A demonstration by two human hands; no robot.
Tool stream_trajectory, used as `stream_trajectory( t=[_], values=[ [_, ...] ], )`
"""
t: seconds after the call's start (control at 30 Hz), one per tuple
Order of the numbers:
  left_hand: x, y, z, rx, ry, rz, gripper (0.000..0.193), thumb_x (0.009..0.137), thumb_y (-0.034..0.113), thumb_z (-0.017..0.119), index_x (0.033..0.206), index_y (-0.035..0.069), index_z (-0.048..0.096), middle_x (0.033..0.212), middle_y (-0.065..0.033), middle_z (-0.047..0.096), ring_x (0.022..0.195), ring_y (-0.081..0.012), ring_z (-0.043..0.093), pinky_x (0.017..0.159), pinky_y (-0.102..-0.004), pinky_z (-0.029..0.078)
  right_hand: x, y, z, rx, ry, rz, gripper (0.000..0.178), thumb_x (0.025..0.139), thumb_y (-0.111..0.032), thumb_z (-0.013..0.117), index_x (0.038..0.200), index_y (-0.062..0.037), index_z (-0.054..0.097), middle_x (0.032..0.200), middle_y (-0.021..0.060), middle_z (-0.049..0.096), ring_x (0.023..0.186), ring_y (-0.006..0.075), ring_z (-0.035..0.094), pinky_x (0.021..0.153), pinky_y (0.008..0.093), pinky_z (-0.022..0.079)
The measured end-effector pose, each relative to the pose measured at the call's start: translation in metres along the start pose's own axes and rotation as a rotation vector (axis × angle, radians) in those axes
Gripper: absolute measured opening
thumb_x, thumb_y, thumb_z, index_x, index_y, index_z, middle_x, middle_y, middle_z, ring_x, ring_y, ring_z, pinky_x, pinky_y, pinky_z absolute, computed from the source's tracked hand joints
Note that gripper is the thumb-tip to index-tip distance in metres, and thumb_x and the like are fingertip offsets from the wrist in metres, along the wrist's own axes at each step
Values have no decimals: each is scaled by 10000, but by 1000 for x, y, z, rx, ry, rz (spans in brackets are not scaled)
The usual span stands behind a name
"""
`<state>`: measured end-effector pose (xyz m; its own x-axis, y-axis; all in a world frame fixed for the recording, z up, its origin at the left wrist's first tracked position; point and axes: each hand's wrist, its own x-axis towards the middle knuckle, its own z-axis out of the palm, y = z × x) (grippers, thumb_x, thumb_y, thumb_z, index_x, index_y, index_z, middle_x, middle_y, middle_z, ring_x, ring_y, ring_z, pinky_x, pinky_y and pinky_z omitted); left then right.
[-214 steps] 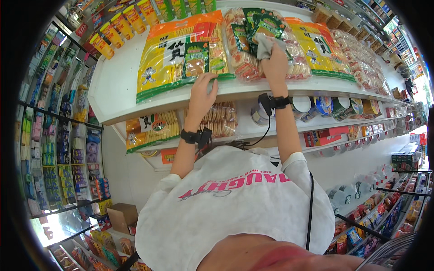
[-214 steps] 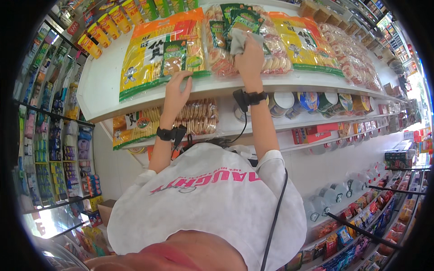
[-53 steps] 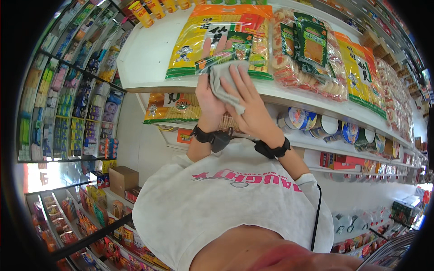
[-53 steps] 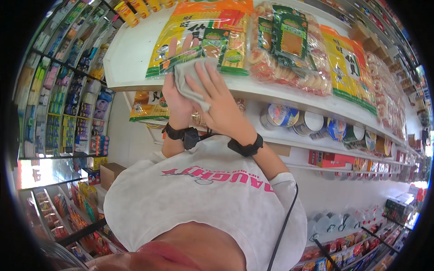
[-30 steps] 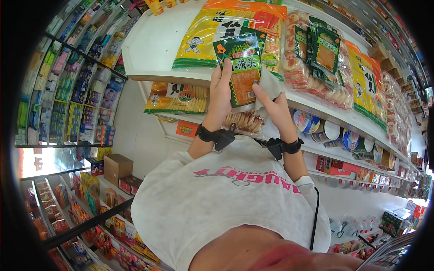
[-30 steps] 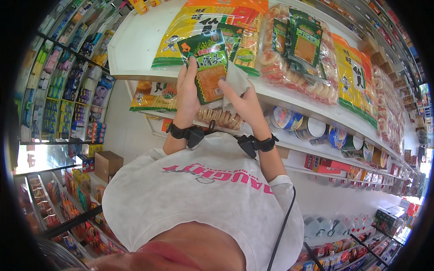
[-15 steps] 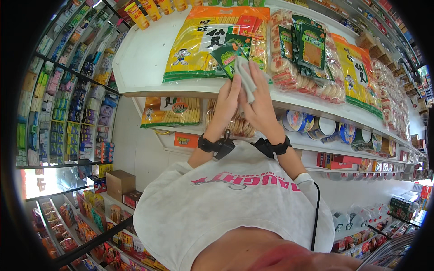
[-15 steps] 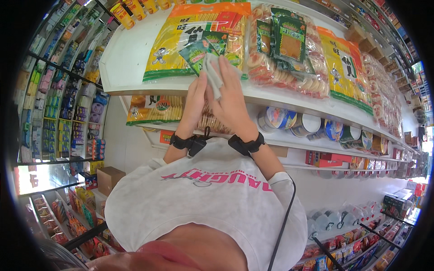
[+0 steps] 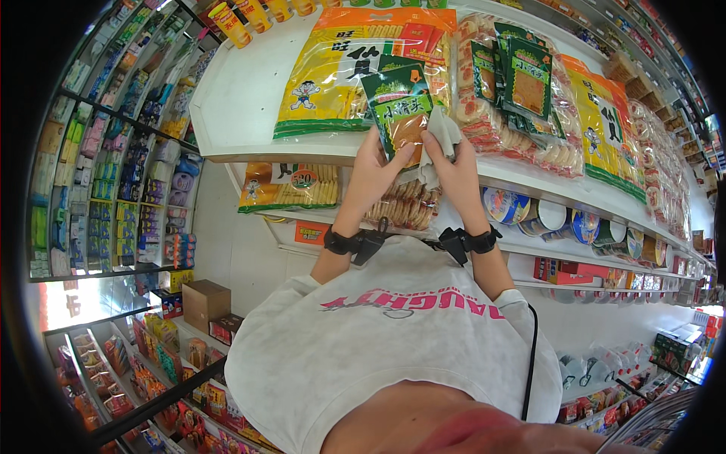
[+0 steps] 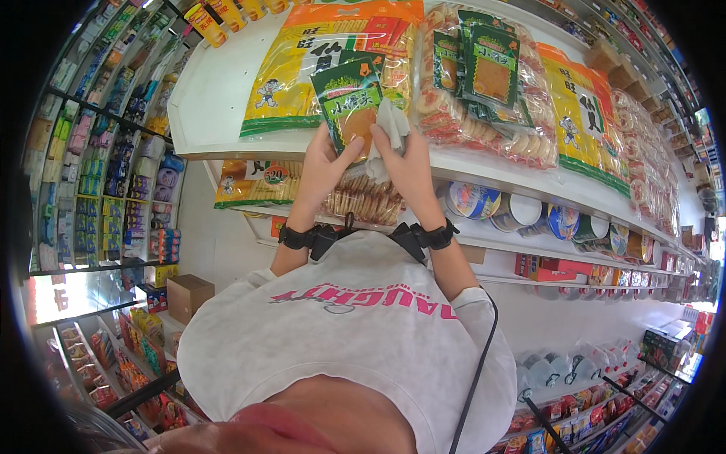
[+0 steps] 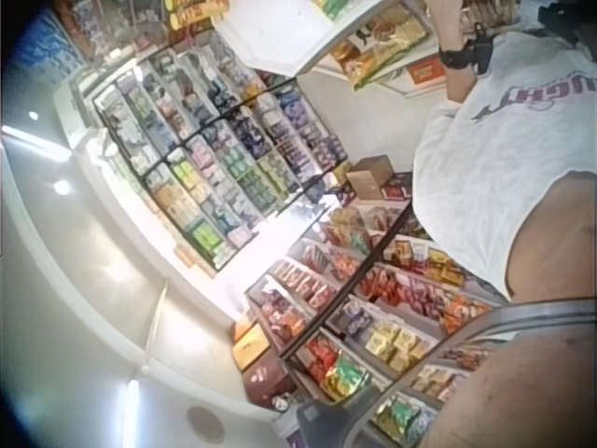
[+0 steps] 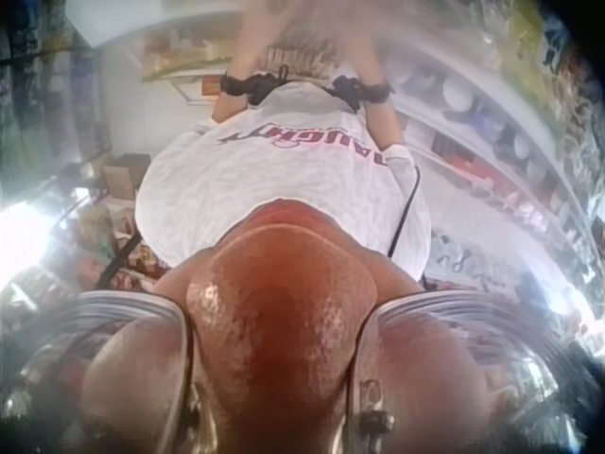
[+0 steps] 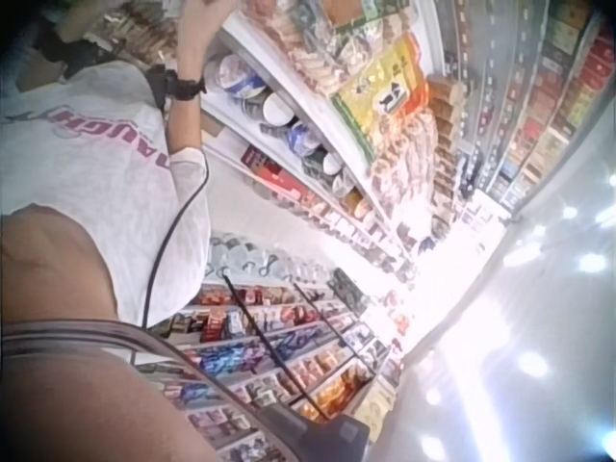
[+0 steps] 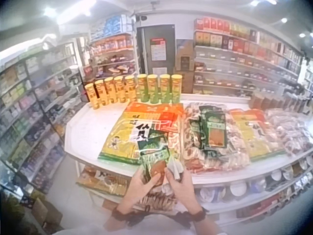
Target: Picking up small green food packages from a shelf and wiping them with a cloth.
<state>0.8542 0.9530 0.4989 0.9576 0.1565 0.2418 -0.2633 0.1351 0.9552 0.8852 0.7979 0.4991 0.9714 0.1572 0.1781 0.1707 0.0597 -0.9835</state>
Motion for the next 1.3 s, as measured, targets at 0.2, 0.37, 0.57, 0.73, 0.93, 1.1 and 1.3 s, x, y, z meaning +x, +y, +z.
stream_trajectory(
  t=[0.2,0.37,0.57,0.73,0.93,1.1,1.3],
  values=[
    [5,-1,-15,56,90,-1,609,906,54,733,1420,-11,412,1079,-90,694,908,-97,642,741,-214,503,-3,-8,-2,-133,-69,-109,357,941,-148,686,1220,43,572,994,123,691,896,147,633,784,309,511],
    [24,7,-23,201,319,111,601,939,38,687,1449,-46,381,1134,-163,685,978,-140,655,813,-236,523,4,2,-7,-310,-15,-244,431,889,-66,679,1276,41,522,1098,231,652,991,326,657,861,383,502],
    [43,-11,-27,511,250,134,549,938,77,684,1433,10,455,1178,-171,674,1009,-203,657,844,-308,521,16,7,9,-601,112,-480,581,788,-10,660,1346,16,500,1314,237,555,1215,398,541,1007,468,441],
    [50,-11,-12,1060,171,529,626,778,0,655,1388,42,526,1334,-179,588,1182,-398,557,1030,-447,434,22,-3,12,-908,-237,-496,719,725,-42,636,1425,-15,471,1440,177,500,1378,339,425,1164,452,313],
    [44,-15,-21,901,-14,346,584,806,9,581,1387,32,521,1341,-176,586,1237,-366,533,1093,-454,363,23,9,18,-944,-223,-453,771,682,-107,648,1426,-12,471,1468,171,480,1408,317,394,1194,448,275],
    [49,-23,-25,1143,-72,379,534,868,82,576,1391,3,503,1365,-185,568,1258,-368,513,1107,-476,342,21,12,9,-837,-197,-461,691,731,-63,641,1402,-9,483,1435,178,497,1359,333,442,1158,466,324],
    [52,-40,-26,1269,52,396,551,980,380,573,1374,-2,526,1442,-224,491,1316,-392,455,1120,-475,328,22,3,-2,-315,-99,-298,438,845,-81,663,1265,13,580,1203,220,623,1114,392,599,974,438,471]
  ],
)
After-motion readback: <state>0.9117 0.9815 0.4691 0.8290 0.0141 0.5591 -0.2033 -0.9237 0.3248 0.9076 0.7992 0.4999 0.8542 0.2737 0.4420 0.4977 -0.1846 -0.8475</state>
